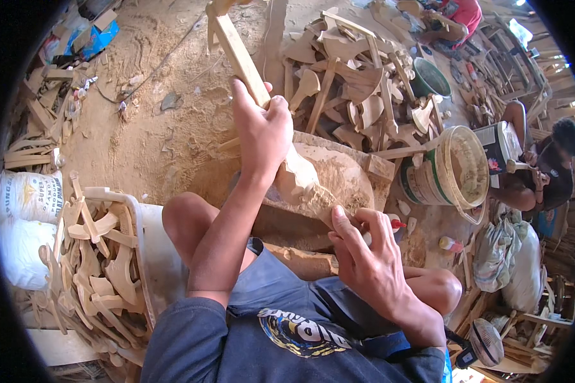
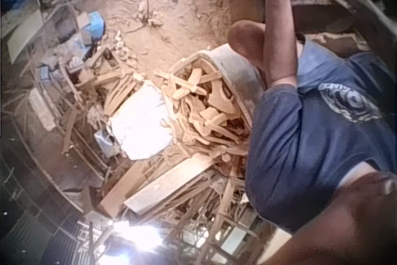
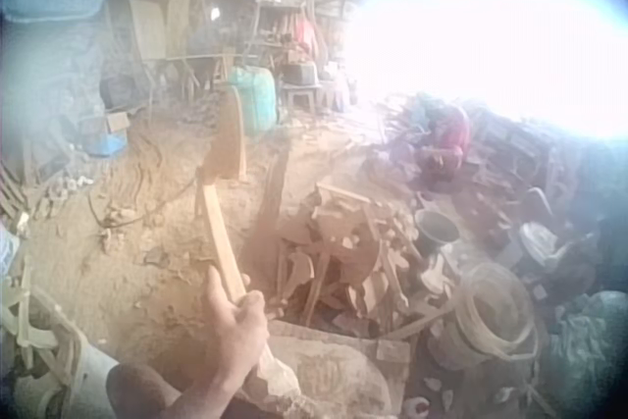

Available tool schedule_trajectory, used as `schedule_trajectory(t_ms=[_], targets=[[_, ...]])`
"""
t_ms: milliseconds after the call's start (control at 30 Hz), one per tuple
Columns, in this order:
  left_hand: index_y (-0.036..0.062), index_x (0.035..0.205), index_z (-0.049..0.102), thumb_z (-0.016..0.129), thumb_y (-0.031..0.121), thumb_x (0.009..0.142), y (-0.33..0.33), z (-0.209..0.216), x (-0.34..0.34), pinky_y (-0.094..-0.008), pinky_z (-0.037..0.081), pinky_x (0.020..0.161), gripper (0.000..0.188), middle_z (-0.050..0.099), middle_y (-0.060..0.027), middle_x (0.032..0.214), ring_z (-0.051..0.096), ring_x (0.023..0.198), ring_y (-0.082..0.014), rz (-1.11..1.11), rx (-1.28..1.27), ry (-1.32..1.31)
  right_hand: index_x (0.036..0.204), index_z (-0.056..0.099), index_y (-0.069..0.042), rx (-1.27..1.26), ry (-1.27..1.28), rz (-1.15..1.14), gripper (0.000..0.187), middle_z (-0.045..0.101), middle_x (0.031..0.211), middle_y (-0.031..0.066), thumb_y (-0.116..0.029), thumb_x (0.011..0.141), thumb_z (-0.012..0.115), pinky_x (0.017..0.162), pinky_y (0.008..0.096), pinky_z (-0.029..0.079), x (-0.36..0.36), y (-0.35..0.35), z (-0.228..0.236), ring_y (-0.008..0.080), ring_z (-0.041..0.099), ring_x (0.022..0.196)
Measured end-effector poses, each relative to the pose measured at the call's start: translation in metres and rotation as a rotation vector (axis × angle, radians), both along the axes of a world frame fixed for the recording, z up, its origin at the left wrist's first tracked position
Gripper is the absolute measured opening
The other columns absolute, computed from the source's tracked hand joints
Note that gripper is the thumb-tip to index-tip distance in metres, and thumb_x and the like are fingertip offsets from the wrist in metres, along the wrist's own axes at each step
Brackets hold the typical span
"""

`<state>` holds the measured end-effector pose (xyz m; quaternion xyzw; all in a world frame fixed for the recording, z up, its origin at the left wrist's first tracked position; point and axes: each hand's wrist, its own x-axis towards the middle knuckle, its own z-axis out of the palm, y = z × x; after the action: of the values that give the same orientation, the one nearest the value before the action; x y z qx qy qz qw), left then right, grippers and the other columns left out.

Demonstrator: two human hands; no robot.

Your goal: The person carves and fits together wooden axe components by hand and using a tool. They carve detail into the axe head, test the fit of the wooden handle into the head, and apply adhesive to the joint.

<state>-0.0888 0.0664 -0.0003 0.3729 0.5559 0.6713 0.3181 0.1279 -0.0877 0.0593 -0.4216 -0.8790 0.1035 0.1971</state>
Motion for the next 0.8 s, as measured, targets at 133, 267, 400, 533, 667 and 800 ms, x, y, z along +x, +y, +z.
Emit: schedule_trajectory(t_ms=[133, 267, 400, 533, 667, 800], targets=[[0.0015, 0.123, 0.043, 0.061, -0.003, 0.100, 0.001, 0.000, 0.002, -0.0275, 0.046, 0.041, 0.030, 0.059, -0.0127, 0.107, 0.055, 0.053, -0.0078, -0.007, 0.045, -0.030, 0.143, 0.065, -0.004, -0.091, 0.060, -0.050, 0.053, 0.060, 0.112, 0.0193, -0.003, 0.092, 0.080, 0.072, 0.0456, 0.058, -0.008, -0.003, -0.003, 0.0357, 0.066, 0.091], [0.0010, 0.125, 0.042, 0.061, -0.003, 0.100, 0.002, -0.002, 0.000, -0.0273, 0.046, 0.041, 0.032, 0.059, -0.0129, 0.108, 0.055, 0.054, -0.0081, 0.023, 0.051, 0.124, 0.143, 0.065, -0.003, -0.109, -0.053, -0.071, 0.053, 0.062, 0.112, 0.0198, -0.005, 0.092, 0.081, 0.068, 0.0434, 0.059, -0.007, -0.007, 0.010, 0.0344, 0.068, 0.088], [-0.0068, 0.141, 0.035, 0.059, -0.005, 0.099, 0.000, 0.002, 0.001, -0.0370, 0.055, 0.074, 0.048, 0.056, -0.0202, 0.118, 0.064, 0.090, -0.0238, 0.002, -0.007, 0.107, 0.141, 0.065, -0.003, -0.111, 0.005, -0.088, 0.052, 0.062, 0.108, 0.0183, -0.007, 0.092, 0.081, 0.067, 0.0431, 0.059, -0.005, -0.004, 0.013, 0.0344, 0.069, 0.088], [0.0004, 0.131, 0.040, 0.060, -0.004, 0.101, 0.005, -0.004, 0.004, -0.0278, 0.048, 0.043, 0.037, 0.059, -0.0134, 0.119, 0.058, 0.059, -0.0090, 0.069, 0.070, 0.189, 0.141, 0.063, -0.001, -0.105, 0.064, -0.040, 0.051, 0.061, 0.106, 0.0180, -0.009, 0.093, 0.078, 0.065, 0.0440, 0.061, -0.010, -0.002, 0.005, 0.0349, 0.068, 0.090], [0.0000, 0.131, 0.040, 0.060, -0.003, 0.100, 0.003, -0.001, 0.008, -0.0279, 0.050, 0.046, 0.037, 0.058, -0.0132, 0.119, 0.061, 0.065, -0.0102, 0.059, 0.113, 0.217, 0.141, 0.061, 0.003, -0.205, -0.171, -0.023, 0.052, 0.059, 0.104, 0.0184, -0.011, 0.093, 0.074, 0.063, 0.0453, 0.063, -0.006, -0.004, 0.007, 0.0362, 0.067, 0.094], [-0.0005, 0.129, 0.041, 0.060, -0.003, 0.100, 0.000, -0.001, 0.002, -0.0277, 0.052, 0.048, 0.034, 0.058, -0.0138, 0.119, 0.062, 0.066, -0.0106, 0.043, 0.043, 0.199, 0.140, 0.063, -0.002, -0.249, -0.105, -0.058, 0.049, 0.059, 0.101, 0.0178, -0.011, 0.092, 0.073, 0.061, 0.0445, 0.062, -0.003, -0.002, 0.007, 0.0357, 0.068, 0.091]])
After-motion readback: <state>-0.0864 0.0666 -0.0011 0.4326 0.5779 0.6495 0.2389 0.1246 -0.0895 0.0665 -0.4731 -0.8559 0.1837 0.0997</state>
